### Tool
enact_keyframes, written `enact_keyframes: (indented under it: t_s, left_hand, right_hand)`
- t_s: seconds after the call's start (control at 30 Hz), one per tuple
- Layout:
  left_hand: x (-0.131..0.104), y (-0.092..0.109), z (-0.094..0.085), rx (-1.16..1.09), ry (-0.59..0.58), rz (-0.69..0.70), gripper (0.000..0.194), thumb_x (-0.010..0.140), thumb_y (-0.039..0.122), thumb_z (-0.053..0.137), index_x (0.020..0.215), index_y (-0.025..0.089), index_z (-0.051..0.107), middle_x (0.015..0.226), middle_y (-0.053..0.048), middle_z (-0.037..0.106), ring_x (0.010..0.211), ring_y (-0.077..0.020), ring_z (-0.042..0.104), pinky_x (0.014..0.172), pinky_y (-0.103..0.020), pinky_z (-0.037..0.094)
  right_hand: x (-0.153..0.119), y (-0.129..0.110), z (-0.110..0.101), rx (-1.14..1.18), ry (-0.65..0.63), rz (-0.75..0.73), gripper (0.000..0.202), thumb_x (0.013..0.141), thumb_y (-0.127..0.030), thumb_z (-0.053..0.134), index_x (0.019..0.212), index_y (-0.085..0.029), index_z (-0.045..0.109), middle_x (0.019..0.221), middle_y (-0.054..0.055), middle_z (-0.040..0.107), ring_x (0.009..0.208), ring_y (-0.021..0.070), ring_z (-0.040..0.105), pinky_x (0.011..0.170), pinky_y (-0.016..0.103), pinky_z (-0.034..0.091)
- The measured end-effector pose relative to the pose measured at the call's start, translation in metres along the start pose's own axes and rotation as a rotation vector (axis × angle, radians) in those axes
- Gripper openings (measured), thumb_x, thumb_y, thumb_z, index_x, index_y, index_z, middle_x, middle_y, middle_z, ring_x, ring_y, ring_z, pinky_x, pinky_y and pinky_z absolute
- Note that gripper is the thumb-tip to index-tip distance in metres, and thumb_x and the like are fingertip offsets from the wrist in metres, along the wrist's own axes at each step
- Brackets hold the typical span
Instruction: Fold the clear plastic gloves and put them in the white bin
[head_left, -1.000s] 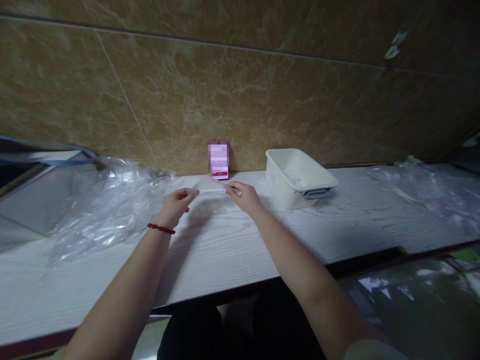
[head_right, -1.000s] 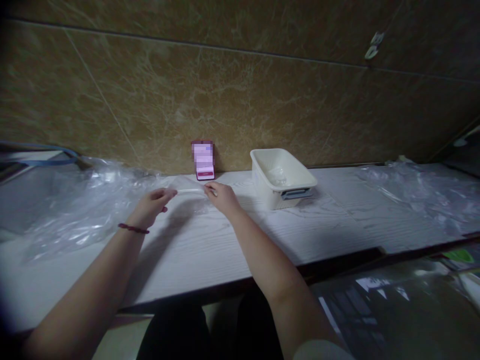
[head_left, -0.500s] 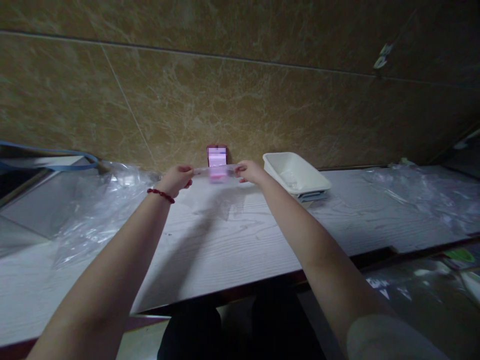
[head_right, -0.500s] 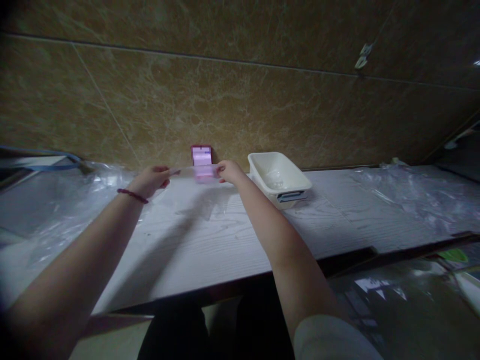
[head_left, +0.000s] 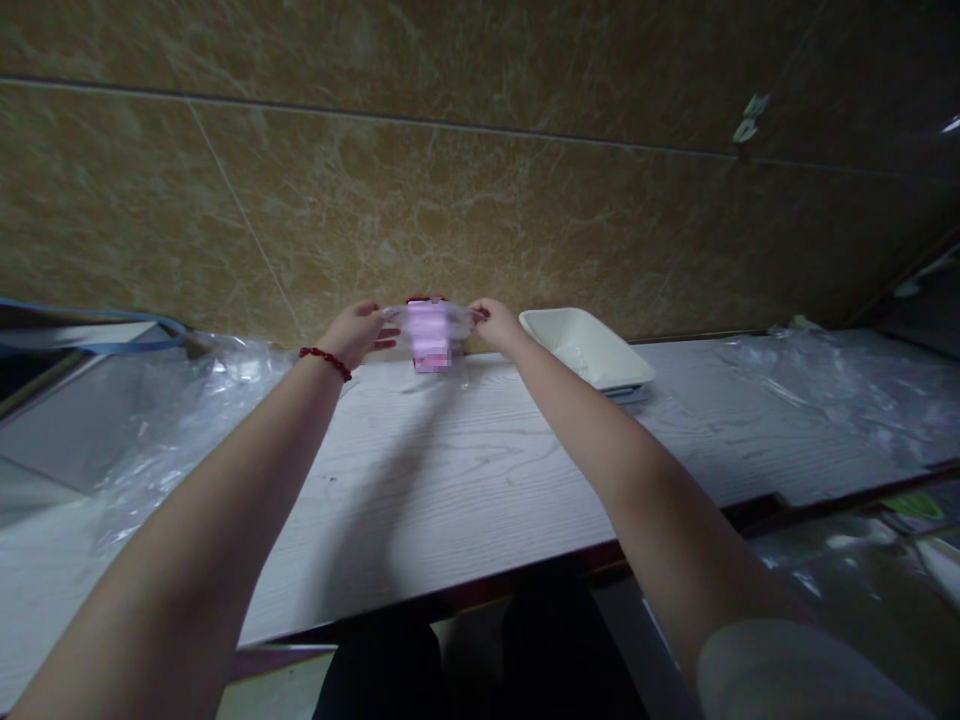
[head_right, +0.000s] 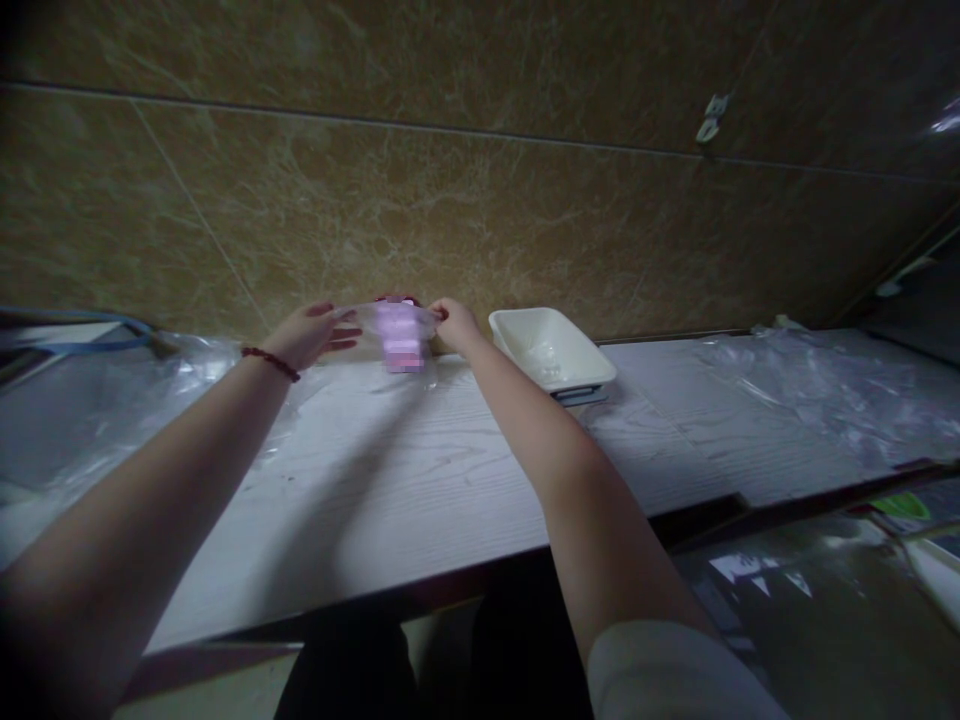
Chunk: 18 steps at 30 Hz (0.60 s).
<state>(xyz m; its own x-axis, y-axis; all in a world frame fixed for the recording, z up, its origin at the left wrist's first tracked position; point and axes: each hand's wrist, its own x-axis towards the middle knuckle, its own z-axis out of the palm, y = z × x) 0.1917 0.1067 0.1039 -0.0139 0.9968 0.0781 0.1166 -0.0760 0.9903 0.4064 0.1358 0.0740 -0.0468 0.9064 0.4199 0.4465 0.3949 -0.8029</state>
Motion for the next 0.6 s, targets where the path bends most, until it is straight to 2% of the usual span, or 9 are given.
enact_keyframes:
  t_s: [0.1, 0.2, 0.33, 0.4, 0.47, 0.6]
  left_hand:
    - [-0.013, -0.003, -0.003, -0.014, -0.009, 0.123, 0.015, 0.061, 0.023, 0.057, 0.074, 0.015, 0.052, 0.078, -0.001, 0.057, 0.076, -0.0137, 0.059, 0.07, -0.032, 0.048]
    - [-0.034, -0.017, -0.006, 0.055, -0.032, 0.244, 0.021, 0.063, 0.032, 0.058, 0.075, 0.015, 0.055, 0.08, -0.001, 0.057, 0.082, -0.0146, 0.056, 0.074, -0.032, 0.047]
    - [-0.068, -0.057, -0.01, 0.228, -0.098, 0.335, 0.03, 0.068, 0.042, 0.053, 0.08, 0.015, 0.057, 0.083, -0.005, 0.059, 0.083, -0.0162, 0.055, 0.08, -0.034, 0.045]
    - [-0.082, -0.082, -0.012, 0.347, -0.149, 0.363, 0.031, 0.07, 0.043, 0.051, 0.082, 0.015, 0.058, 0.094, -0.008, 0.058, 0.092, -0.0178, 0.053, 0.084, -0.034, 0.042]
    - [-0.093, -0.105, -0.014, 0.435, -0.193, 0.356, 0.033, 0.071, 0.044, 0.048, 0.084, 0.016, 0.059, 0.105, -0.01, 0.056, 0.098, -0.0187, 0.052, 0.084, -0.033, 0.042]
    - [-0.101, -0.133, -0.019, 0.647, -0.343, 0.449, 0.034, 0.073, 0.042, 0.043, 0.086, 0.017, 0.063, 0.107, -0.01, 0.057, 0.104, -0.0192, 0.049, 0.092, -0.034, 0.036]
  right_hand:
    - [-0.014, -0.007, -0.01, -0.143, -0.018, -0.166, 0.021, 0.06, -0.004, 0.048, 0.076, -0.013, 0.057, 0.071, -0.002, 0.054, 0.069, 0.0098, 0.048, 0.068, 0.023, 0.039]
    - [-0.039, -0.01, -0.018, -0.301, -0.099, -0.319, 0.02, 0.065, -0.006, 0.047, 0.08, -0.014, 0.058, 0.081, 0.002, 0.055, 0.079, 0.0128, 0.048, 0.071, 0.023, 0.037]
    - [-0.081, 0.004, -0.017, -0.466, -0.223, -0.439, 0.029, 0.069, -0.002, 0.04, 0.087, -0.016, 0.058, 0.092, 0.004, 0.053, 0.09, 0.0142, 0.046, 0.078, 0.024, 0.035]
    - [-0.1, 0.017, -0.011, -0.558, -0.28, -0.473, 0.028, 0.072, -0.003, 0.039, 0.087, -0.017, 0.059, 0.095, 0.005, 0.053, 0.094, 0.0151, 0.044, 0.081, 0.025, 0.034]
    - [-0.116, 0.033, -0.002, -0.612, -0.307, -0.475, 0.025, 0.074, -0.005, 0.04, 0.087, -0.017, 0.059, 0.096, 0.005, 0.053, 0.094, 0.0157, 0.043, 0.083, 0.026, 0.034]
    - [-0.131, 0.057, 0.014, -0.616, -0.123, -0.272, 0.03, 0.072, -0.009, 0.048, 0.101, -0.015, 0.054, 0.102, 0.008, 0.052, 0.094, 0.0167, 0.043, 0.085, 0.029, 0.034]
